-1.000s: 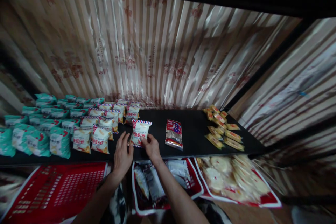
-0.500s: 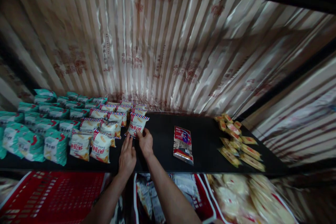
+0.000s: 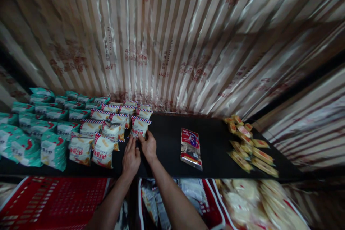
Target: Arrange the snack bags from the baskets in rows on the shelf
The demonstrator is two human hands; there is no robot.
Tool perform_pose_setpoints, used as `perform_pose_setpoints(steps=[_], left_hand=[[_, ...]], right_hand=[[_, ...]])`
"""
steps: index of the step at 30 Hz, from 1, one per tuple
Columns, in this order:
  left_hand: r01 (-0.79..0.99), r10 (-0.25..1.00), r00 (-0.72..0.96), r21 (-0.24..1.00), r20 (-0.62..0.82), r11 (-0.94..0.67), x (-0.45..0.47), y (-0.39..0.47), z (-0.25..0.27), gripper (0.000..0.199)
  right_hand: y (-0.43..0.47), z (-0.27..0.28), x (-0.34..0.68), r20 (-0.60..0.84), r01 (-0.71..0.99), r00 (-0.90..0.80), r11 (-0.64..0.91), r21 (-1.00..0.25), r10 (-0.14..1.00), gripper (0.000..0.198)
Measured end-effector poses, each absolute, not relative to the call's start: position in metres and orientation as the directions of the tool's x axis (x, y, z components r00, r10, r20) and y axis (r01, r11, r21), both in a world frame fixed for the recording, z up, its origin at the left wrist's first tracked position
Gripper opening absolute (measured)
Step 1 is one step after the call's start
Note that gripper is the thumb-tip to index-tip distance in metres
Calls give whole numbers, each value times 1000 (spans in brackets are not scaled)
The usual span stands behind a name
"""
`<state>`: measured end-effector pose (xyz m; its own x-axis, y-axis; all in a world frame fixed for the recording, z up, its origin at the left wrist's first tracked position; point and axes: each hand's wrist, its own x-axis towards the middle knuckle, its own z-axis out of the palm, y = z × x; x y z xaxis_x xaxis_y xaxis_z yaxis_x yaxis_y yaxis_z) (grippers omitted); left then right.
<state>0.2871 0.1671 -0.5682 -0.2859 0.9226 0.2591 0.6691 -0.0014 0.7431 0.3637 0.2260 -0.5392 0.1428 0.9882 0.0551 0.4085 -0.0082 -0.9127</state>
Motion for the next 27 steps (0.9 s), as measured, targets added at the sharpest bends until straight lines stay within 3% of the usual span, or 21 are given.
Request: perform_pose_setpoints(steps=[6,12,17,22,27], left_hand=[[666,925,-280,746,259,-8,285,168,-571,51],[682,914,-273,731,299,-35,284,164,-572,49],[723,900,-226,683,372,-101,285,150,-563,42],[708,862,-5,610,507,-354,292,125,-554,35],[630,844,270,579,463,-518,310,87,-546,30]], right_hand=[[225,-549,364,69,330,144,18,-944,987,38],[206,-553,373,92,224,238,38,-974,967,55],[163,-545,400,117,157,332,67,-985,936,46],[95,-543,445,100,117,416,56,-992,904,40],[40,-571,495,-24,197,541,-154,-968,841,30]])
